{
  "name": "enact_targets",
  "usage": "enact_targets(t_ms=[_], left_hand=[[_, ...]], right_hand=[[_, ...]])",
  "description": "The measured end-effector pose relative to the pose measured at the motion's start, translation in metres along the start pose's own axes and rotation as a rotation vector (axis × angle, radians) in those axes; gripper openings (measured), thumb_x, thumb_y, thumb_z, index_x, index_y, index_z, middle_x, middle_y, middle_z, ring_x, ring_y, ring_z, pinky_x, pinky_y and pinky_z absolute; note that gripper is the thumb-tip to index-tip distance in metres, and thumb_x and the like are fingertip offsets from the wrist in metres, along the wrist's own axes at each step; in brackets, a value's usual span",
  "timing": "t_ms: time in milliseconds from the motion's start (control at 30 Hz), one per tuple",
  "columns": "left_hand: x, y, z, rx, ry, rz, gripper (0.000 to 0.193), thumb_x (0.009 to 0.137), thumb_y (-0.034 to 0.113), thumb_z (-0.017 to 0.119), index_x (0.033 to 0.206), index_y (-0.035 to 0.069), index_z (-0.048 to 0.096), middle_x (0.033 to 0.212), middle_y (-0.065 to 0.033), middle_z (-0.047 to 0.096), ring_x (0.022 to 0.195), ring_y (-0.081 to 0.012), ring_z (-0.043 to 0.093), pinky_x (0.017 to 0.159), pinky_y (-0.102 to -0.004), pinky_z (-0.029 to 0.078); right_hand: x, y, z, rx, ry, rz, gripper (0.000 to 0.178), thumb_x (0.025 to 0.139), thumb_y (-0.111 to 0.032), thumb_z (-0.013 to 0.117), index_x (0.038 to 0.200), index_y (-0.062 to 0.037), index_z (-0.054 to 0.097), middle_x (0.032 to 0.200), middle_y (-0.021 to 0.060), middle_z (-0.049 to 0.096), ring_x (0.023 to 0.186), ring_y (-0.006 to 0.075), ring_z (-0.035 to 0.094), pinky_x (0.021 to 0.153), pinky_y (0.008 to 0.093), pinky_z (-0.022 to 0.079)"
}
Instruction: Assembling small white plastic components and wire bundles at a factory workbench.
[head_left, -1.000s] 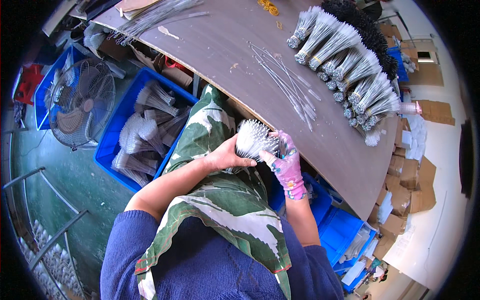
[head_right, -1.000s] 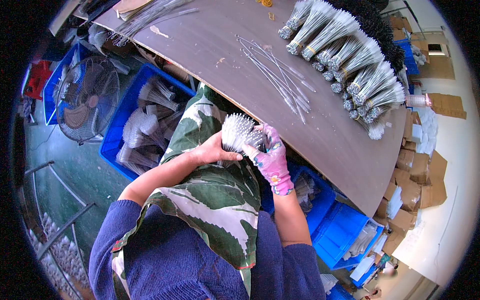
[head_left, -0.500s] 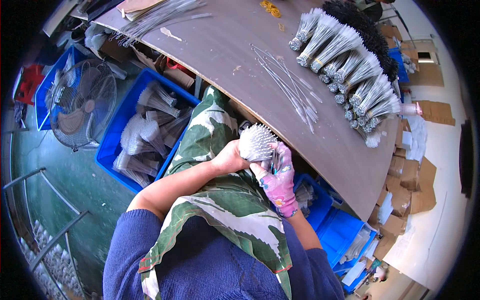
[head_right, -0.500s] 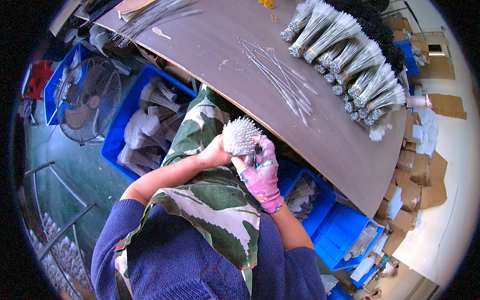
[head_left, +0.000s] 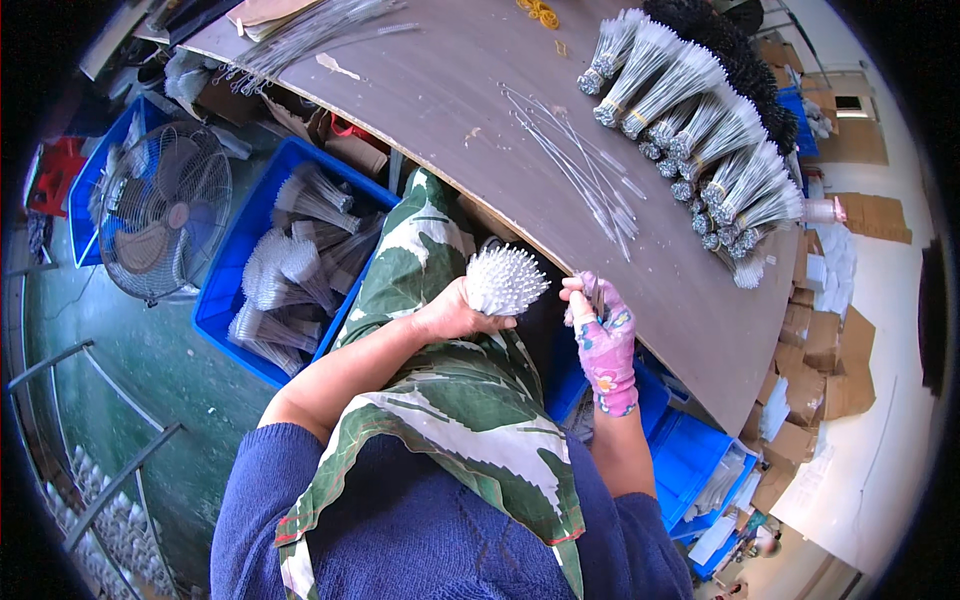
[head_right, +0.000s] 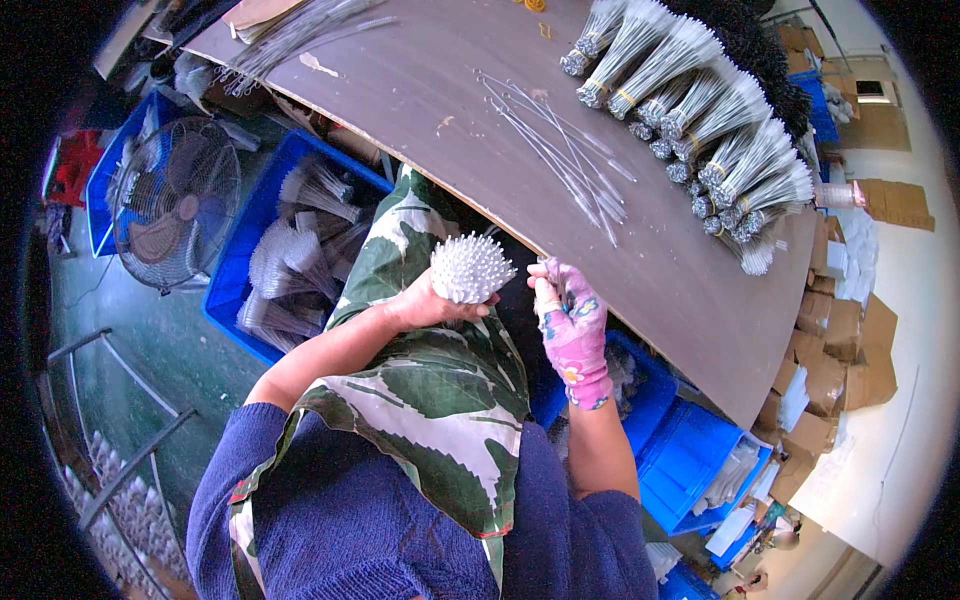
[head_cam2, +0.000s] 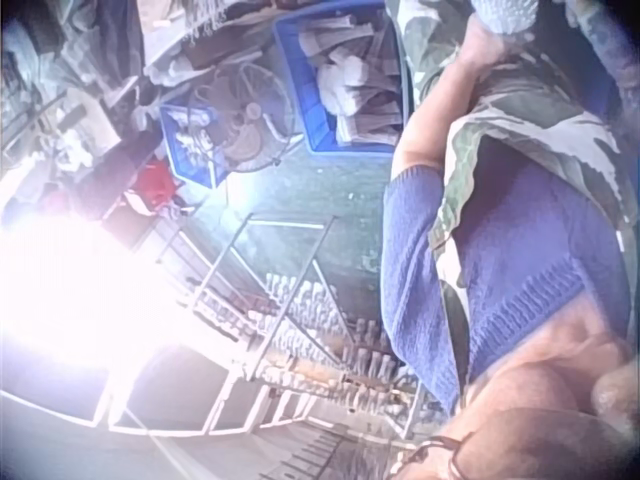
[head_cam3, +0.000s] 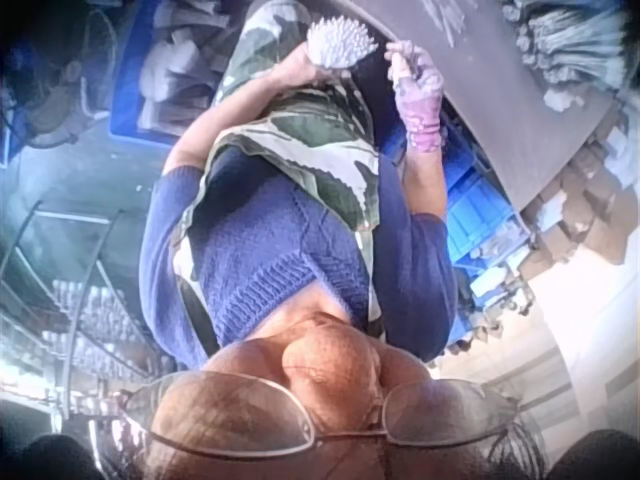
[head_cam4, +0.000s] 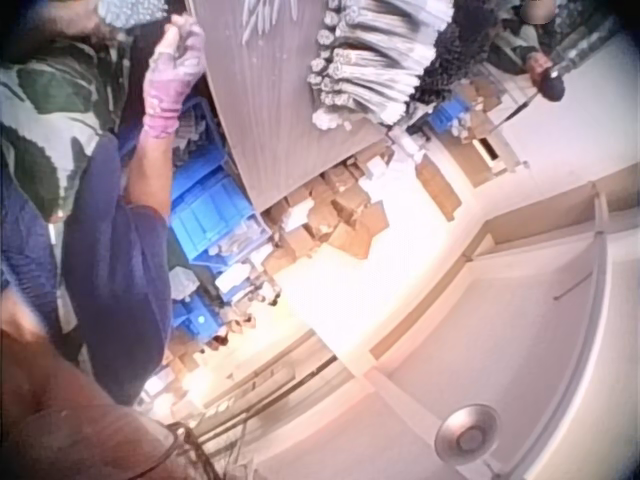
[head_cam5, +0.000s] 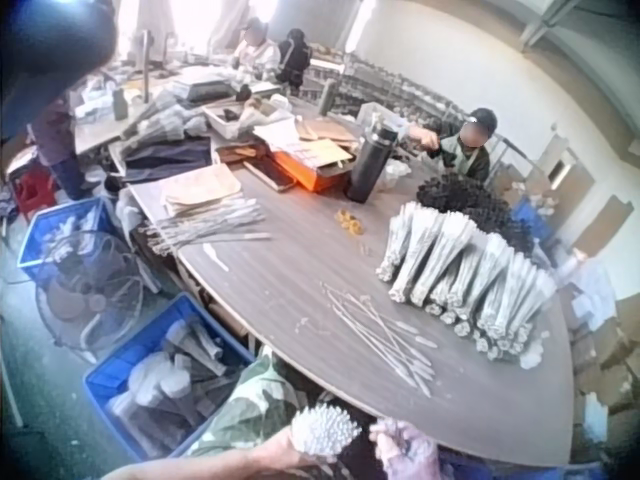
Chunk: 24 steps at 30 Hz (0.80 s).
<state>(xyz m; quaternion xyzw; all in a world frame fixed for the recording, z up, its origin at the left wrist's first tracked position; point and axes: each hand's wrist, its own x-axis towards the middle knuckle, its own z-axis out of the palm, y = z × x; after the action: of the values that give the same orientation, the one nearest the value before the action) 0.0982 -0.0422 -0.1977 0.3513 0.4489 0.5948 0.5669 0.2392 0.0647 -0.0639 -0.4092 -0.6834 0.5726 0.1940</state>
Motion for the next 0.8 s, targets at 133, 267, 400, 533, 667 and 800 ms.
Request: enact_targets(t_ms=[133, 267, 400, 533, 667, 800], left_hand=[[-0.001, 0.011, -0.002, -0.061, -0.06, -0.075, 0.035, 0.071, 0.011, 0.077, 0.102, 0.005, 0.063, 0.096, -0.0013, 0.065, 0.09, -0.0105, 0.057, 0.086, -0.0272, 0.044], [-0.004, 0.013, -0.004, -0.032, -0.065, -0.062, 0.038, 0.07, 0.011, 0.078, 0.105, 0.005, 0.062, 0.098, -0.0015, 0.064, 0.093, -0.0108, 0.057, 0.089, -0.0275, 0.043], [-0.006, 0.014, -0.006, -0.008, -0.066, -0.113, 0.042, 0.07, 0.011, 0.078, 0.108, 0.005, 0.061, 0.101, -0.0013, 0.064, 0.096, -0.0114, 0.056, 0.09, -0.028, 0.042], [-0.007, 0.012, -0.008, -0.086, -0.048, -0.142, 0.043, 0.07, 0.011, 0.077, 0.109, 0.004, 0.059, 0.099, -0.0011, 0.063, 0.095, -0.0116, 0.055, 0.088, -0.0277, 0.043], [-0.006, 0.008, -0.011, -0.092, -0.063, -0.142, 0.042, 0.071, 0.01, 0.077, 0.108, 0.004, 0.059, 0.098, -0.0008, 0.062, 0.093, -0.0108, 0.054, 0.085, -0.0274, 0.045], [-0.005, 0.01, -0.013, -0.083, -0.055, -0.126, 0.041, 0.072, 0.01, 0.076, 0.109, 0.004, 0.059, 0.1, -0.0013, 0.062, 0.093, -0.0107, 0.054, 0.084, -0.0274, 0.045]], right_hand=[[0.006, 0.007, 0.002, -0.059, -0.039, -0.012, 0.012, 0.086, -0.006, 0.059, 0.098, -0.0048, 0.062, 0.087, -0.0021, 0.06, 0.066, 0.0046, 0.049, 0.06, 0.0184, 0.039], [0.008, 0.005, 0.008, 0.003, -0.078, 0.057, 0.013, 0.085, -0.004, 0.059, 0.098, -0.0037, 0.062, 0.091, -0.001, 0.059, 0.07, 0.0049, 0.05, 0.061, 0.0192, 0.041], [0.012, 0.009, 0.01, 0.042, -0.119, -0.03, 0.012, 0.084, -0.002, 0.059, 0.096, -0.003, 0.061, 0.091, 0.0, 0.059, 0.069, 0.0055, 0.051, 0.061, 0.0196, 0.041], [0.014, 0.013, 0.008, 0.003, -0.122, -0.017, 0.01, 0.083, 0.001, 0.059, 0.092, -0.0026, 0.06, 0.089, 0.0009, 0.058, 0.066, 0.0058, 0.051, 0.059, 0.0202, 0.042], [0.013, 0.013, 0.009, 0.014, -0.122, 0.018, 0.011, 0.081, 0.002, 0.06, 0.091, -0.0026, 0.06, 0.087, 0.001, 0.058, 0.066, 0.0056, 0.051, 0.058, 0.0199, 0.042], [0.013, 0.008, 0.01, 0.048, -0.158, 0.057, 0.012, 0.08, 0.002, 0.062, 0.091, -0.0028, 0.06, 0.087, 0.0007, 0.059, 0.066, 0.007, 0.052, 0.06, 0.0213, 0.044]])
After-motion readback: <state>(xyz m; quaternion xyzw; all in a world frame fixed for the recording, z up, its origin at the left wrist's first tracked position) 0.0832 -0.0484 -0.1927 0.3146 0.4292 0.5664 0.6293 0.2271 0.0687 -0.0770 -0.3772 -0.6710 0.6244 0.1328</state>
